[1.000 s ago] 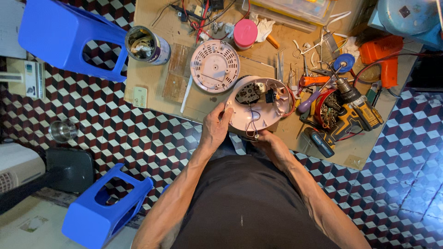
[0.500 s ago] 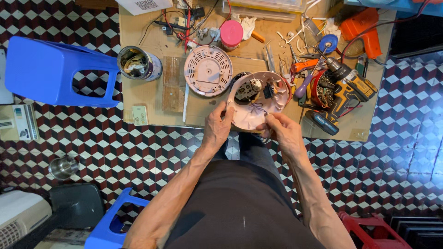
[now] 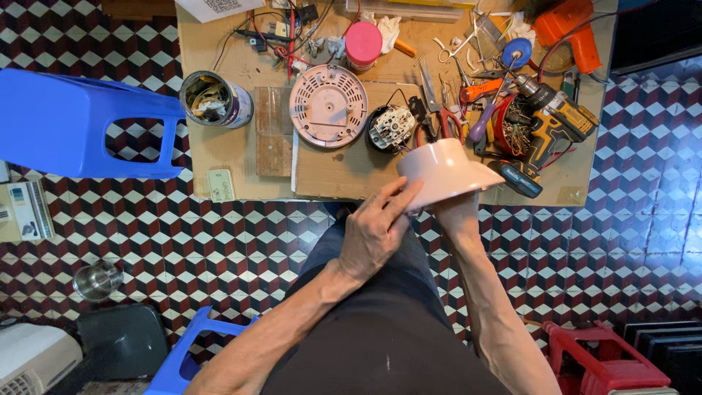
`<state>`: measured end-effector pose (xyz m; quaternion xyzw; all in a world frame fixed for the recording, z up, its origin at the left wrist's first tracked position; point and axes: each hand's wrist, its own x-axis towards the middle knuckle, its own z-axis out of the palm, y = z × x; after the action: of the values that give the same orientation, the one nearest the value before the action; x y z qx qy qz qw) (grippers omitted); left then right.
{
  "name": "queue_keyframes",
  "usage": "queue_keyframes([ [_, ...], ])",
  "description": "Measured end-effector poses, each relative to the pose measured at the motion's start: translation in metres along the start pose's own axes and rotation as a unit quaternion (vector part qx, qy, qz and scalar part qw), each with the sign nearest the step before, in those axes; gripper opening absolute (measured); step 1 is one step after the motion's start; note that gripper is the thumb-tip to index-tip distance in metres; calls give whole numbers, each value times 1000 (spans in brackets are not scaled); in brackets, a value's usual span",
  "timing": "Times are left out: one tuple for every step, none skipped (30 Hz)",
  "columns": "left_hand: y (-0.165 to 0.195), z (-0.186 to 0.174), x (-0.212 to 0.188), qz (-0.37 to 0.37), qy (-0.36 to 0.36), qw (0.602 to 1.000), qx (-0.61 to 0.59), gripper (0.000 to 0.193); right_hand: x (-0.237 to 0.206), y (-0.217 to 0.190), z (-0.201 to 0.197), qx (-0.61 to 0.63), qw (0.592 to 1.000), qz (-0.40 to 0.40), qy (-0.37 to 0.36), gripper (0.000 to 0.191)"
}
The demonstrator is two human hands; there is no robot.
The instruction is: The person disassembles a small electrical appliance, cleans the housing with a cloth, and reassembles the motor and housing components using a screwdriver. The person handles the motor, housing, and wires throughout the process.
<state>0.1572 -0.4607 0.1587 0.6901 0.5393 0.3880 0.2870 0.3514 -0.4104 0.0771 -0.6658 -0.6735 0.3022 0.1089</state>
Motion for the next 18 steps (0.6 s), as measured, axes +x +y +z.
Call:
queue_keyframes([
  [4, 1, -2, 38, -10, 999, 18, 50, -4, 5, 6, 265, 964, 20, 0, 32],
  [8, 2, -4, 75, -18, 996, 36, 49, -8, 9, 13, 511, 859, 35, -1, 36],
  [12, 3, -7, 84, -29, 995, 37, 48, -10, 12, 20, 720, 692, 48, -3, 39],
  [16, 3, -11, 93, -40, 994, 37, 46, -7, 15, 25, 718, 692, 73, -2, 38],
  [17, 3, -14, 101, -51, 993, 38, 45, -3, 18, 31, 716, 691, 99, -1, 37],
  [15, 3, -16, 105, -70, 992, 6, 42, -2, 20, 36, 714, 689, 126, 0, 36],
  [12, 4, -18, 109, -89, 990, -26, 39, -2, 23, 39, 741, 657, 139, -13, 36],
  [9, 4, -19, 113, -108, 986, -57, 38, -4, 26, 42, 767, 623, 152, -26, 36],
  [3, 6, -20, 80, -77, 992, -64, 33, -6, 28, 44, 791, 588, 163, -40, 37],
  [-5, 7, -20, 48, -47, 995, -70, 29, -9, 30, 45, 796, 582, 155, -56, 39],
  [-11, 9, -20, 15, -20, 997, -77, 25, -14, 32, 45, 801, 576, 150, -68, 39],
  [-21, 17, -14, -82, 5, 993, -81, 29, -18, 32, 46, 805, 570, 147, -72, 39],
  [-31, 26, -4, -178, 29, 980, -84, 36, -22, 33, 47, 809, 565, 145, -72, 39],
  [-42, 35, 4, -213, 4, 969, -122, 40, -24, 33, 46, 812, 561, 143, -73, 39],
  [-52, 43, 13, -248, -21, 956, -158, 43, -26, 33, 46, 811, 563, 144, -72, 39],
  [-59, 49, 18, -282, -46, 939, -193, 48, -25, 34, 46, 805, 572, 145, -68, 39],
  [-64, 56, 21, -305, -70, 922, -226, 47, -26, 35, 45, 802, 576, 144, -63, 39],
  [-67, 64, 22, -328, -94, 903, -259, 45, -24, 37, 44, 790, 593, 146, -60, 40],
])
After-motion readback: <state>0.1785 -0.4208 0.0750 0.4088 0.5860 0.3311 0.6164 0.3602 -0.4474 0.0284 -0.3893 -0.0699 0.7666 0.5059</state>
